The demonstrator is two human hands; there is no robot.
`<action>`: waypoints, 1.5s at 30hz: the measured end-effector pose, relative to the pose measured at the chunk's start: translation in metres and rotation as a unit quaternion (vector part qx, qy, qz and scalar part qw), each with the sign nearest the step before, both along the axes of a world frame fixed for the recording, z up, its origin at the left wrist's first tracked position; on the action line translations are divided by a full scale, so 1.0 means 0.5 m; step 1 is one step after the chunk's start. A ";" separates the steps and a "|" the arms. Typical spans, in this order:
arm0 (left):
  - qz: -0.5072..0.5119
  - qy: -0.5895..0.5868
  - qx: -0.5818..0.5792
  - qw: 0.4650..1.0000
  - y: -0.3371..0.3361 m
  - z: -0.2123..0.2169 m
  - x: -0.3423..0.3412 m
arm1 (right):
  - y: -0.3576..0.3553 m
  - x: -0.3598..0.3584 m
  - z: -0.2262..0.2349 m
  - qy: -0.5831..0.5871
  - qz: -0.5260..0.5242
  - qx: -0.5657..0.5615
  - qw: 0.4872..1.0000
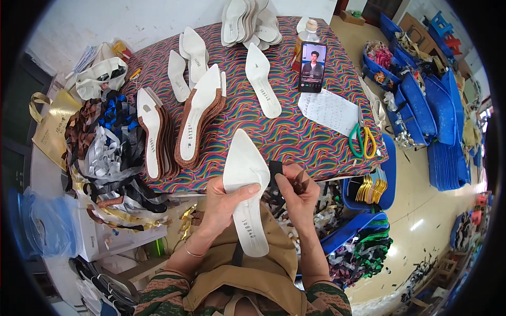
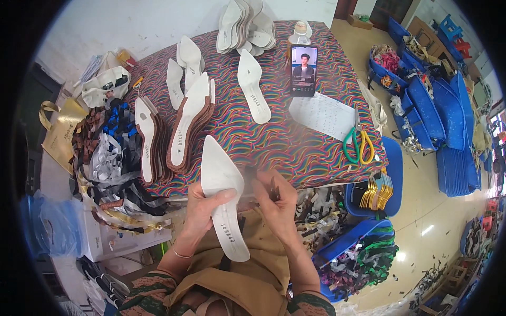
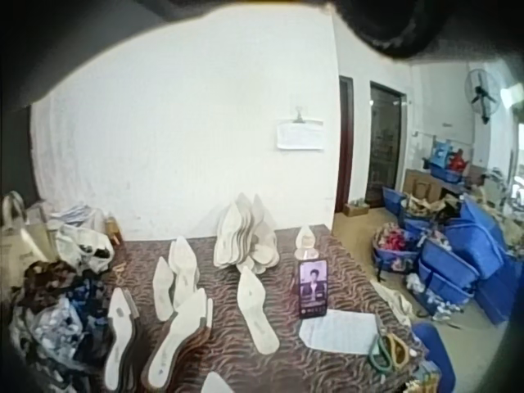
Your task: The person attaches brown straps to white slipper soles using a small tool to secure them. They handle multiple soles and straps, placing finished units on the table.
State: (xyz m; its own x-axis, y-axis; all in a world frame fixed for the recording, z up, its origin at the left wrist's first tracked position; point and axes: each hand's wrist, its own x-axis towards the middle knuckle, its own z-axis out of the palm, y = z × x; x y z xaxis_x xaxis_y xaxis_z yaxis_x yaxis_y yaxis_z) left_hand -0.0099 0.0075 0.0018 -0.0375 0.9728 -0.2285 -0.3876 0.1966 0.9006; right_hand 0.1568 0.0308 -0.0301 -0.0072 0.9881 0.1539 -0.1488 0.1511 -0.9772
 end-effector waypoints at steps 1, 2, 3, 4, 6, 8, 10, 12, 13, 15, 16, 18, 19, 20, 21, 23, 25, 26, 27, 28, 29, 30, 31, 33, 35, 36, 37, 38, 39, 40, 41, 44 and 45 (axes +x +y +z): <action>0.000 0.018 0.010 1.000 -0.005 0.001 -0.001 | -0.004 -0.004 0.001 -0.003 -0.005 0.013 1.000; 0.000 0.035 0.019 0.999 -0.010 0.003 -0.003 | -0.009 -0.007 0.007 -0.008 -0.003 0.013 1.000; -0.002 0.042 0.019 0.999 -0.013 0.005 -0.004 | -0.013 -0.009 0.018 -0.014 -0.003 0.014 1.000; -0.004 0.049 0.019 0.999 -0.016 0.009 -0.005 | -0.017 -0.010 0.025 -0.019 -0.003 0.015 1.000; -0.008 0.062 0.018 0.998 -0.020 0.012 -0.008 | -0.023 -0.011 0.027 -0.050 -0.007 0.045 0.998; -0.013 0.074 0.018 0.997 -0.024 0.008 -0.012 | -0.030 -0.011 0.028 -0.073 -0.012 0.066 0.995; -0.013 0.080 0.028 0.996 -0.026 0.002 -0.017 | -0.036 -0.012 0.027 -0.086 -0.012 0.079 0.993; -0.014 0.087 0.035 0.995 -0.028 0.002 -0.019 | -0.040 -0.016 0.028 -0.105 -0.024 0.115 0.988; -0.016 0.091 0.037 0.995 -0.028 0.003 -0.020 | -0.041 -0.018 0.028 -0.114 -0.029 0.133 0.984; -0.025 0.088 0.042 0.995 -0.032 0.004 -0.024 | -0.046 -0.009 0.052 0.002 0.025 0.036 0.999; -0.034 0.081 0.045 0.995 -0.034 0.005 -0.026 | -0.043 0.000 0.059 0.047 0.054 -0.016 0.997; -0.049 0.070 0.053 0.995 -0.039 0.006 -0.028 | -0.030 0.020 0.069 0.122 0.101 -0.127 0.979; -0.056 0.066 0.056 0.995 -0.041 0.006 -0.026 | -0.027 0.026 0.071 0.152 0.124 -0.183 0.963; -0.063 0.061 0.060 0.994 -0.043 0.007 -0.025 | -0.030 0.019 0.072 0.142 0.105 -0.157 0.972; -0.066 0.059 0.064 0.994 -0.044 0.010 -0.023 | -0.033 0.005 0.072 0.133 0.086 -0.132 0.979; -0.073 0.056 0.073 0.993 -0.042 0.022 -0.021 | -0.038 -0.019 0.071 0.113 0.047 -0.080 0.989; -0.064 0.061 0.057 0.994 -0.036 0.027 -0.013 | -0.038 -0.026 0.064 0.096 0.028 -0.062 0.993; -0.060 0.064 0.049 0.995 -0.032 0.029 -0.009 | -0.033 -0.029 0.059 0.086 0.011 -0.067 0.994; -0.042 0.062 0.053 0.996 -0.026 0.028 -0.007 | -0.028 -0.033 0.058 0.075 -0.005 -0.071 0.995; -0.025 0.060 0.058 0.996 -0.020 0.025 -0.007 | -0.032 -0.042 0.068 0.059 -0.014 -0.065 0.996; -0.007 0.057 0.062 0.996 -0.015 0.024 -0.006 | -0.039 -0.047 0.084 0.040 -0.017 -0.075 0.996; 0.008 0.052 0.070 0.996 -0.012 0.034 -0.006 | -0.049 -0.050 0.100 0.020 -0.020 -0.086 0.996; 0.000 0.060 0.077 0.995 -0.010 0.035 -0.007 | -0.063 -0.052 0.106 0.001 -0.026 -0.096 0.995; -0.016 0.075 0.088 0.993 -0.008 0.036 -0.012 | -0.088 -0.048 0.023 -0.039 0.008 -0.047 0.998; -0.028 0.042 0.052 0.997 -0.011 0.046 -0.017 | -0.100 -0.027 -0.018 -0.108 0.077 -0.017 0.991; -0.036 0.023 0.035 0.998 -0.012 0.047 -0.017 | -0.109 -0.039 0.001 -0.125 0.049 -0.050 0.990; -0.032 0.012 0.042 0.999 -0.012 0.042 -0.012 | -0.113 -0.043 -0.004 -0.146 0.046 -0.033 0.988; -0.029 0.001 0.049 0.998 -0.013 0.034 -0.003 | -0.118 -0.045 -0.012 -0.167 0.044 -0.016 0.985; -0.024 -0.010 0.057 0.998 -0.013 0.029 0.001 | -0.123 -0.049 -0.018 -0.187 0.042 0.003 0.981; -0.030 -0.012 0.059 0.998 -0.013 0.031 0.001 | -0.128 -0.053 -0.020 -0.168 0.034 -0.005 0.985; -0.036 -0.014 0.061 0.997 -0.012 0.036 0.001 | -0.129 -0.052 -0.016 -0.180 0.036 0.001 0.983; -0.051 0.007 0.078 0.996 -0.012 0.037 -0.002 | -0.133 -0.042 -0.004 -0.165 0.064 -0.015 0.984; -0.059 0.017 0.087 0.994 -0.010 0.037 -0.001 | -0.133 -0.038 -0.010 -0.129 0.081 -0.043 0.987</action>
